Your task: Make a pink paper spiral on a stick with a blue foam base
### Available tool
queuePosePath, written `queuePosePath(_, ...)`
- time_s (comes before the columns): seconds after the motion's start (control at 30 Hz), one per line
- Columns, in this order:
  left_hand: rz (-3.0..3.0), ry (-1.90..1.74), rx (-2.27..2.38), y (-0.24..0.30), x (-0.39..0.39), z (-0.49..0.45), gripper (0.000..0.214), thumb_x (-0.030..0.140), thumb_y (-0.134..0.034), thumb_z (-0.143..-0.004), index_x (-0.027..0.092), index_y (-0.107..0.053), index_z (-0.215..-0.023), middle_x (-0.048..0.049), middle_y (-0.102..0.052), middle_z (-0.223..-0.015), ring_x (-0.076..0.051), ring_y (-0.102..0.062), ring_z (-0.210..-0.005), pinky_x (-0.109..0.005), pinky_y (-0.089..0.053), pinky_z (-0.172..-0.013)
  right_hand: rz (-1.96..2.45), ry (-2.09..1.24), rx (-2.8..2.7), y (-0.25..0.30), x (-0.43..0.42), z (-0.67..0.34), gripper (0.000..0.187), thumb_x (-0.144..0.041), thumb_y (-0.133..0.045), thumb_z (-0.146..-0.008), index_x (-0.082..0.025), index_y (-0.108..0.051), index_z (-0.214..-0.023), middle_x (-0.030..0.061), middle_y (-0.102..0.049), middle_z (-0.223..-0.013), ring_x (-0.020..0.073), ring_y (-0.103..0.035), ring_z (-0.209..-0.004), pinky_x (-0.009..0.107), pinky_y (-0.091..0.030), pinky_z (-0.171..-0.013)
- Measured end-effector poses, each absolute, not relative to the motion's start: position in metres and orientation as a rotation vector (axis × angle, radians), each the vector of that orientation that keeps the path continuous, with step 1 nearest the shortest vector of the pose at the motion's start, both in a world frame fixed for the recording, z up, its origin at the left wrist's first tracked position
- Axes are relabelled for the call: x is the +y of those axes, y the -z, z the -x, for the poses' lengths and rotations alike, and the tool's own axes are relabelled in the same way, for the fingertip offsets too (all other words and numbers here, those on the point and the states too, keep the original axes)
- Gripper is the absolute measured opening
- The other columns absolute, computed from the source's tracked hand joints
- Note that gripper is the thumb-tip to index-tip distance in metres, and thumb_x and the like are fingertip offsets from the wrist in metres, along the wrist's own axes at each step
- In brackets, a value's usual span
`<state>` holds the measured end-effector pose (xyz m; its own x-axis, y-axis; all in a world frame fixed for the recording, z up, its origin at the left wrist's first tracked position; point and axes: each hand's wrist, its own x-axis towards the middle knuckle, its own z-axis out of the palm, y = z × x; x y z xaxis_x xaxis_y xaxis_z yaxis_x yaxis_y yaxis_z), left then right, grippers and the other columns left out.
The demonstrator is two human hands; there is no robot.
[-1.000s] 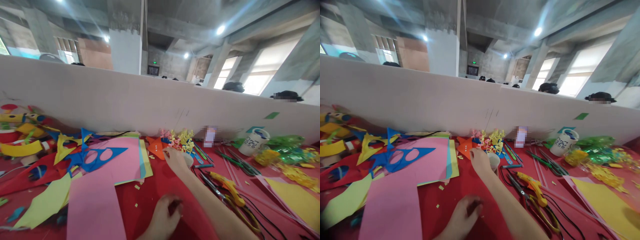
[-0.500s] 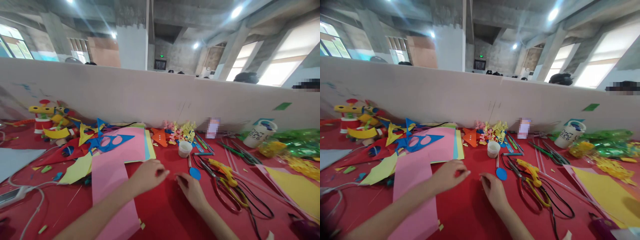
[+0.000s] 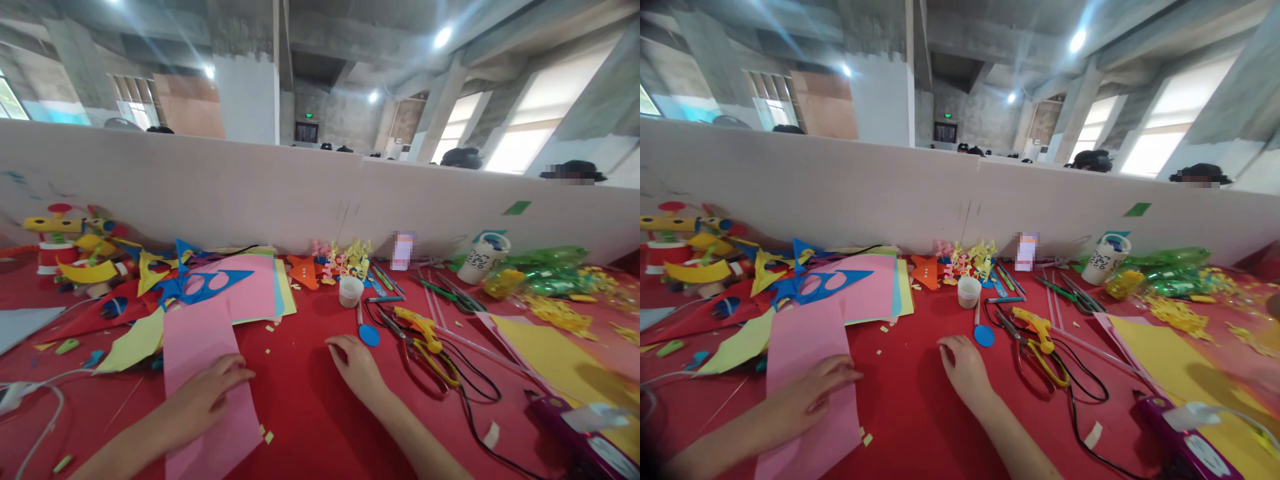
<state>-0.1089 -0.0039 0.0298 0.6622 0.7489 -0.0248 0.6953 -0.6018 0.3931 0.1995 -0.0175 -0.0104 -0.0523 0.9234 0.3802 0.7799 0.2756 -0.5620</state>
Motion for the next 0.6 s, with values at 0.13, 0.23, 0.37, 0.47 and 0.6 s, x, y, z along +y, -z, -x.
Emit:
queuePosePath(0.13, -2.489, -0.253, 1.151, -0.037, -0.005, 0.112, 0.049, 0.002, -0.038, -0.06, 0.025, -0.061, -0.097, -0.0047, -0.057, -0.113, -0.02, -0.054, -0.102, -0.031, -0.042, -0.088, 1.891, 0.098, -1.856, 0.013, -0.015, -0.21, 0.028, -0.016, -0.044, -0.081, -0.011, -0.061, -0.103, 0.0181, -0.062, -0.103, 0.0289, -0.056, -0.099, 0.043, -0.044, -0.085)
queuePosePath(0.23, -2.5, -0.244, 1.155, -0.047, -0.007, 0.114, 0.027, 0.008, -0.039, -0.068, 0.021, -0.059, -0.08, -0.005, -0.058, -0.102, -0.018, -0.055, -0.092, -0.027, -0.043, -0.081, 2.131, 0.335, -1.817, 0.025, -0.018, -0.217, 0.028, -0.018, -0.047, -0.079, -0.008, -0.061, -0.102, 0.0237, -0.062, -0.101, 0.0323, -0.058, -0.094, 0.044, -0.047, -0.078)
queuePosePath(0.37, -2.535, -0.248, 1.159, -0.05, -0.009, 0.115, 0.021, 0.023, -0.039, -0.082, 0.021, -0.055, -0.069, -0.0037, -0.058, -0.092, -0.016, -0.055, -0.085, -0.024, -0.043, -0.078, 2.072, 0.382, -1.962, 0.032, -0.034, -0.201, 0.024, -0.022, -0.049, -0.08, -0.017, -0.062, -0.099, 0.0171, -0.065, -0.094, 0.0287, -0.061, -0.083, 0.037, -0.05, -0.067)
queuePosePath(0.47, -2.548, -0.285, 1.277, -0.04, -0.01, 0.116, 0.02, 0.03, -0.041, -0.084, 0.021, -0.056, -0.077, -0.0032, -0.059, -0.093, -0.018, -0.055, -0.088, -0.027, -0.043, -0.08, 1.811, 0.138, -2.163, 0.024, -0.047, -0.179, 0.025, -0.025, -0.05, -0.081, -0.018, -0.06, -0.102, 0.0128, -0.065, -0.099, 0.0274, -0.06, -0.088, 0.04, -0.049, -0.076)
queuePosePath(0.6, -2.644, -0.424, 1.648, -0.022, -0.01, 0.117, 0.034, 0.038, -0.051, -0.078, 0.02, -0.053, -0.107, -0.0104, -0.056, -0.111, -0.028, -0.048, -0.107, -0.043, -0.037, -0.091, 1.508, -0.148, -2.281, 0.014, -0.051, -0.168, 0.03, -0.021, -0.049, -0.082, -0.02, -0.055, -0.112, 0.0081, -0.059, -0.116, 0.0233, -0.053, -0.108, 0.041, -0.039, -0.096)
